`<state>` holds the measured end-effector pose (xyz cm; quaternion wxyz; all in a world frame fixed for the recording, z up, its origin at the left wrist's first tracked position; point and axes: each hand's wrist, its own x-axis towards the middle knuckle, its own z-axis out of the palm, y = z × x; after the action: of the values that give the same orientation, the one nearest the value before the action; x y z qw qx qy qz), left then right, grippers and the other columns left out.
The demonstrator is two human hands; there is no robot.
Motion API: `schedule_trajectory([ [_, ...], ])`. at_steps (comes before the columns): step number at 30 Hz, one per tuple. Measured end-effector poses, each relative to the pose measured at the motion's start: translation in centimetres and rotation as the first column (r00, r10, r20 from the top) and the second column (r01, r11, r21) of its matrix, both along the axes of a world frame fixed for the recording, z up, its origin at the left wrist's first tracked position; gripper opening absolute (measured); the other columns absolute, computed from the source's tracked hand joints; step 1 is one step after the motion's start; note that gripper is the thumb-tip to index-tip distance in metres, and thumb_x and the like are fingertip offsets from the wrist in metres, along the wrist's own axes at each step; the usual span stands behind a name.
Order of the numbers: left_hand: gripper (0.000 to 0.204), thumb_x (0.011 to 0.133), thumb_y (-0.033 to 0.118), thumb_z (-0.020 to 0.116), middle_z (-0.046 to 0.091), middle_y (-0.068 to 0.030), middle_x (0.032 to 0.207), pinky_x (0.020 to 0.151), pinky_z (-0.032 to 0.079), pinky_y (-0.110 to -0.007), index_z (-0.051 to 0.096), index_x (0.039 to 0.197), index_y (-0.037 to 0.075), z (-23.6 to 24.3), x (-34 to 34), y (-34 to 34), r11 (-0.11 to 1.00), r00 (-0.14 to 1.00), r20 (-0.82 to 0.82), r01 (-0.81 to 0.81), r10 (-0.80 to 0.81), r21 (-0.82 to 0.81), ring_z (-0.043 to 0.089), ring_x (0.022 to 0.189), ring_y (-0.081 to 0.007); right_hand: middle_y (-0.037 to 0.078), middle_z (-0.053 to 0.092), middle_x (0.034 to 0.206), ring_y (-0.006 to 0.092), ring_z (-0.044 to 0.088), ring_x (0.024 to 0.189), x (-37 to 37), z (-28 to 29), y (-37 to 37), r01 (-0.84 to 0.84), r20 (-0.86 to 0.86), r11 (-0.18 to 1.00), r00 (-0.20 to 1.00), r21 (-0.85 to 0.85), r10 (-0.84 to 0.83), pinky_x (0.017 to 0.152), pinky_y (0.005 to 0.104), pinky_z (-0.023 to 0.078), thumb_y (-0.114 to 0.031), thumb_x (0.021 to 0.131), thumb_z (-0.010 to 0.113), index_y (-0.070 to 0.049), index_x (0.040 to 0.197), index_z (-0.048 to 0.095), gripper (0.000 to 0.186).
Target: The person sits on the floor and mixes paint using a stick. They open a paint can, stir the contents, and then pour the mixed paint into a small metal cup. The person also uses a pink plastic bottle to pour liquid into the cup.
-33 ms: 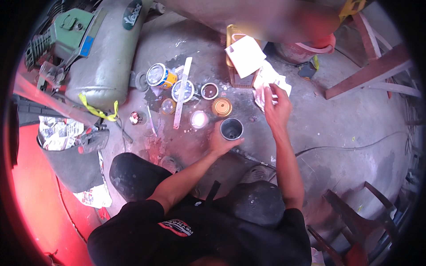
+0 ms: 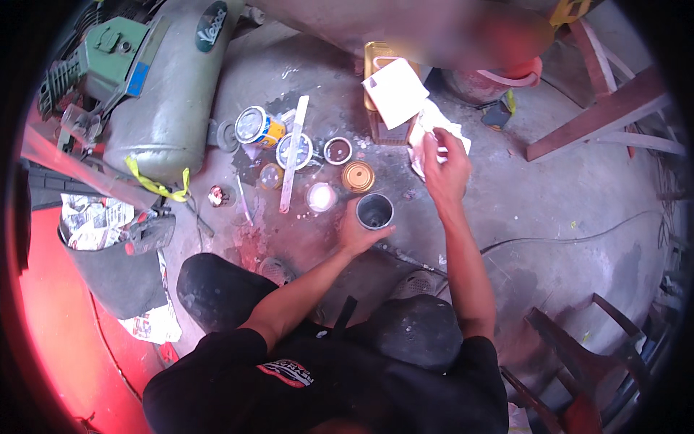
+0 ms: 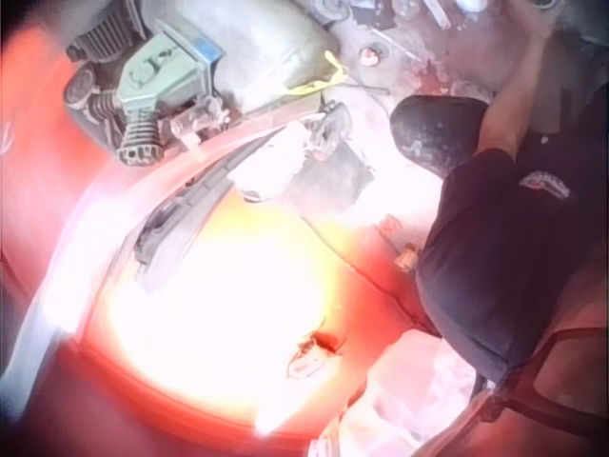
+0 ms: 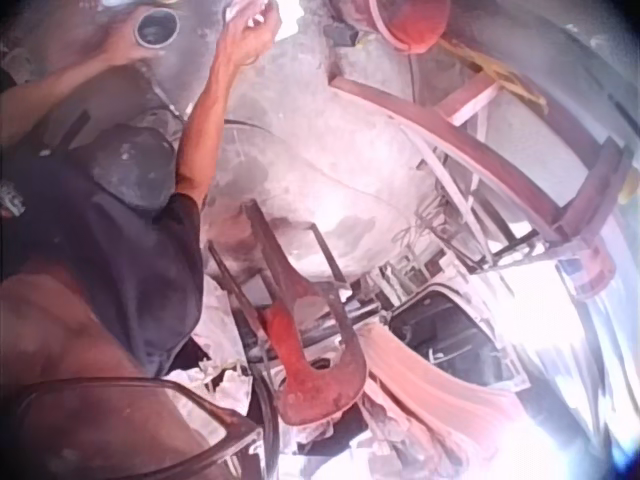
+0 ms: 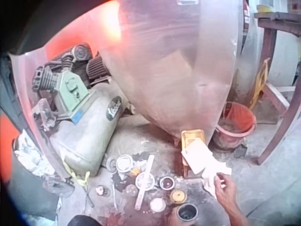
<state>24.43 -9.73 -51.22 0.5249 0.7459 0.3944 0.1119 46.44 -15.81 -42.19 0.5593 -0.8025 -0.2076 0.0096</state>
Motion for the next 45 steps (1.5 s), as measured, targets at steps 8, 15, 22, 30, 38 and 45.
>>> schedule_trajectory([
  [8, 0.1, 0.064, 0.045, 0.096, 0.066, -0.0161, 0.13, 0.103, 0.051, -0.047, 0.045, 0.143, 0.011, 1.5, -0.2, 1.2, 0.997, 0.997, -0.002, 0.077, -0.077, 0.027, 0.065, 0.12, -0.0347, 0.028, 0.058, 0.126, 0.0376, 0.062, 0.114, 3.3, 3.5, 7.4, 0.109, 0.047, 0.971, 0.994, -0.212, -0.101, 0.098, 0.0447, 0.049, -0.062, 0.08, 0.081, 0.007, 0.135, 0.056, 0.092],
  [15, 0.102, 0.066, 0.044, 0.096, 0.065, -0.016, 0.132, 0.105, 0.05, -0.046, 0.044, 0.145, 0.007, 1.0, -0.6, 1.1, 0.992, 0.992, 0.013, 0.129, -0.129, -0.009, 0.065, 0.123, -0.0329, 0.016, 0.069, 0.105, 0.0267, 0.065, 0.099, 4.4, 2.1, 6.7, -0.007, -0.02, 1.0, 1.0, -0.012, 0.006, 0.091, 0.0377, 0.05, -0.034, 0.082, 0.088, 0.006, 0.097, 0.074, 0.045],
  [22, 0.102, 0.068, 0.044, 0.095, 0.065, -0.0176, 0.131, 0.103, 0.051, -0.047, 0.042, 0.146, 0.006, 0.6, -0.7, 0.6, 0.996, 0.996, 0.034, 0.086, -0.087, 0.034, 0.065, 0.122, -0.0358, -0.002, 0.065, 0.092, 0.0044, 0.056, 0.083, 1.1, 7.4, -3.7, -0.255, -0.313, 0.934, 0.892, 0.249, 0.327, 0.074, 0.0205, 0.045, -0.011, 0.099, 0.072, -0.002, 0.102, 0.064, 0.013],
  [30, 0.099, 0.067, 0.044, 0.095, 0.065, -0.0188, 0.132, 0.105, 0.05, -0.046, 0.045, 0.144, 0.005, 0.5, 0.7, 0.9, 0.994, 1.0, -0.014, 0.023, -0.024, -0.107, 0.065, 0.122, -0.0347, 0.001, 0.069, 0.092, 0.0048, 0.059, 0.078, 2.0, -0.4, -6.9, 0.006, -0.385, 0.995, 0.922, 0.096, 0.032, 0.068, 0.0233, 0.046, -0.017, 0.101, 0.07, -0.004, 0.108, 0.061, 0.018],
  [38, 0.103, 0.072, 0.056, 0.088, 0.063, -0.0227, 0.134, 0.109, 0.047, -0.045, 0.043, 0.148, 0.002, 0.4, 2.5, 0.1, 0.971, 0.973, -0.054, 0.217, -0.223, -0.1, 0.062, 0.126, -0.0367, 0.025, 0.069, 0.108, 0.0358, 0.067, 0.09, 5.9, -15.9, -8.6, 0.233, 0.136, 0.773, 0.972, -0.59, -0.19, 0.084, 0.046, 0.053, -0.042, 0.094, 0.072, 0.003, 0.132, 0.064, 0.059],
  [45, 0.079, 0.083, 0.052, 0.081, 0.061, -0.0243, 0.134, 0.104, 0.049, -0.046, 0.056, 0.137, 0.0, 7.4, 2.4, 1.2, 0.973, 0.938, -0.267, 0.23, -0.22, 0.004, 0.063, 0.122, -0.0404, 0.019, 0.064, 0.123, 0.0356, 0.066, 0.106, -0.1, -8.9, -6.9, 0.095, 0.087, 0.902, 0.994, -0.421, -0.064, 0.088, 0.0451, 0.053, -0.032, 0.098, 0.07, -0.005, 0.118, 0.073, 0.034],
])
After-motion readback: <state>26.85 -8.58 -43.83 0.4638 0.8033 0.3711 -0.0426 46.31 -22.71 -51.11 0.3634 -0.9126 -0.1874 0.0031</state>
